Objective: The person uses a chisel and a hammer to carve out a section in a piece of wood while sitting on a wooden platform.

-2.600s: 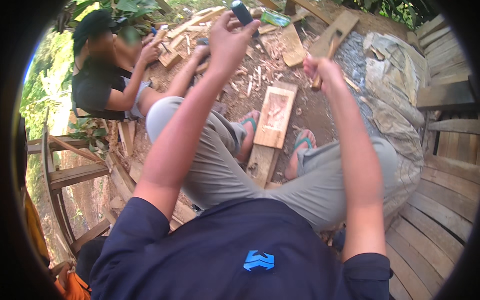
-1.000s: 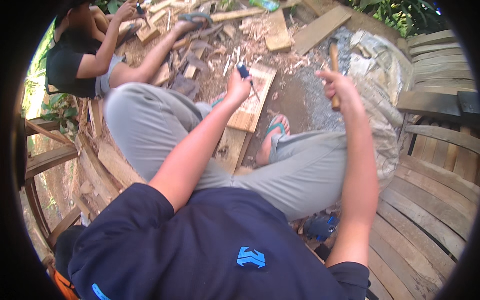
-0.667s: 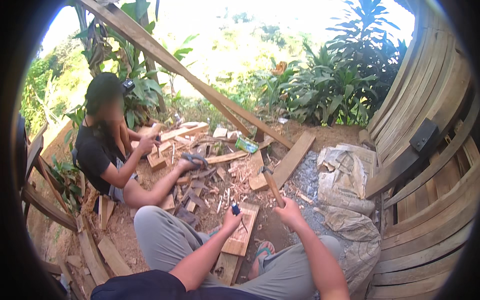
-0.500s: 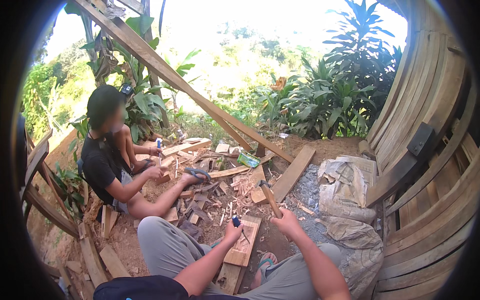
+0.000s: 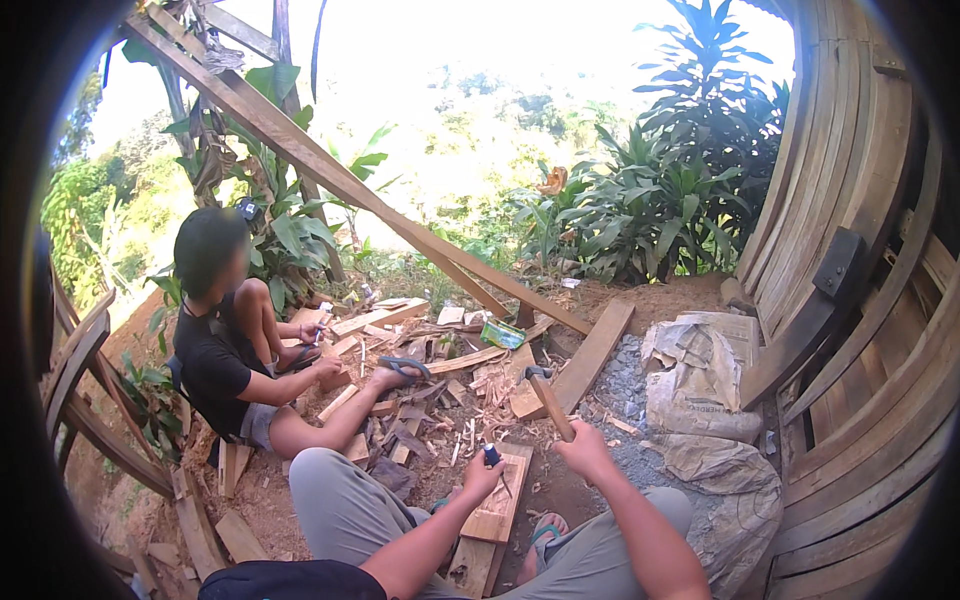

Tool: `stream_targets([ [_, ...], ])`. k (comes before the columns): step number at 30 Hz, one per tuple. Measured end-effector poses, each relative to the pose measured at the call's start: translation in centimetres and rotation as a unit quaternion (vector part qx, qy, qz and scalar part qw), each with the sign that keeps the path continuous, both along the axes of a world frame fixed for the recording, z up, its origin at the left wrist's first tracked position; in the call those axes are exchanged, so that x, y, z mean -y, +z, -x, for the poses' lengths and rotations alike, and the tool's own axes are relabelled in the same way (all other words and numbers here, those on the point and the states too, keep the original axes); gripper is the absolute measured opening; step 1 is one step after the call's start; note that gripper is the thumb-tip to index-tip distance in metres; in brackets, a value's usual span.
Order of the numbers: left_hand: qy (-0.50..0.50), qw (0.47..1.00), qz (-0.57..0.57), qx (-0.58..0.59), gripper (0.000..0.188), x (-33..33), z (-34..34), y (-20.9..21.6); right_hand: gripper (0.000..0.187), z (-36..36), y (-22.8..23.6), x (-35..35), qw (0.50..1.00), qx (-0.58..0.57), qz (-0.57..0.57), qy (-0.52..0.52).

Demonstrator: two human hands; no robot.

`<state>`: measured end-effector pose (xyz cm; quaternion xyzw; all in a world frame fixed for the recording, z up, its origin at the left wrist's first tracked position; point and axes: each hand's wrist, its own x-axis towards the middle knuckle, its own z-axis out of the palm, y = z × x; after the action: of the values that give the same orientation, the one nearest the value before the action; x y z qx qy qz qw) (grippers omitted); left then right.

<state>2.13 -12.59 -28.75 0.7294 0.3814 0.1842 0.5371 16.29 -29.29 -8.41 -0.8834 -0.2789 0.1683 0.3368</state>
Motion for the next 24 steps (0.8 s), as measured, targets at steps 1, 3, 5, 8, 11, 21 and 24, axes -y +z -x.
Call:
stream_targets([
  [1,-0.002,1.000,0.010,0.013,0.034,0.0,-0.1,-0.6,0.033,-0.3,-0.3,-0.2,1.000,-0.004,0.002,-0.004],
  [3,-0.002,0.998,0.035,0.045,0.033,-0.3,0.0,-1.7,0.032,-0.3,-0.1,-0.5,1.000,-0.022,-0.002,-0.012],
  [5,0.003,0.998,0.031,0.048,0.032,-0.4,0.5,-2.6,0.032,0.3,0.5,-0.5,1.000,-0.016,-0.011,-0.017],
  [8,0.009,0.998,0.033,0.055,0.032,-0.5,0.2,-2.5,0.031,0.1,0.8,-0.1,0.999,-0.010,-0.011,-0.029],
  [11,0.006,0.997,0.040,0.062,0.032,-0.6,0.3,-3.0,0.030,-0.2,-0.1,0.3,1.000,-0.006,-0.009,-0.028],
  [21,0.012,0.998,0.054,-0.003,0.036,-0.6,0.2,-2.9,0.022,2.6,6.0,-0.6,0.985,-0.152,-0.066,-0.059],
  [24,-0.008,0.999,0.045,-0.004,0.047,-1.0,0.0,-2.9,0.020,4.3,11.2,-2.1,0.963,-0.230,-0.121,-0.070],
])
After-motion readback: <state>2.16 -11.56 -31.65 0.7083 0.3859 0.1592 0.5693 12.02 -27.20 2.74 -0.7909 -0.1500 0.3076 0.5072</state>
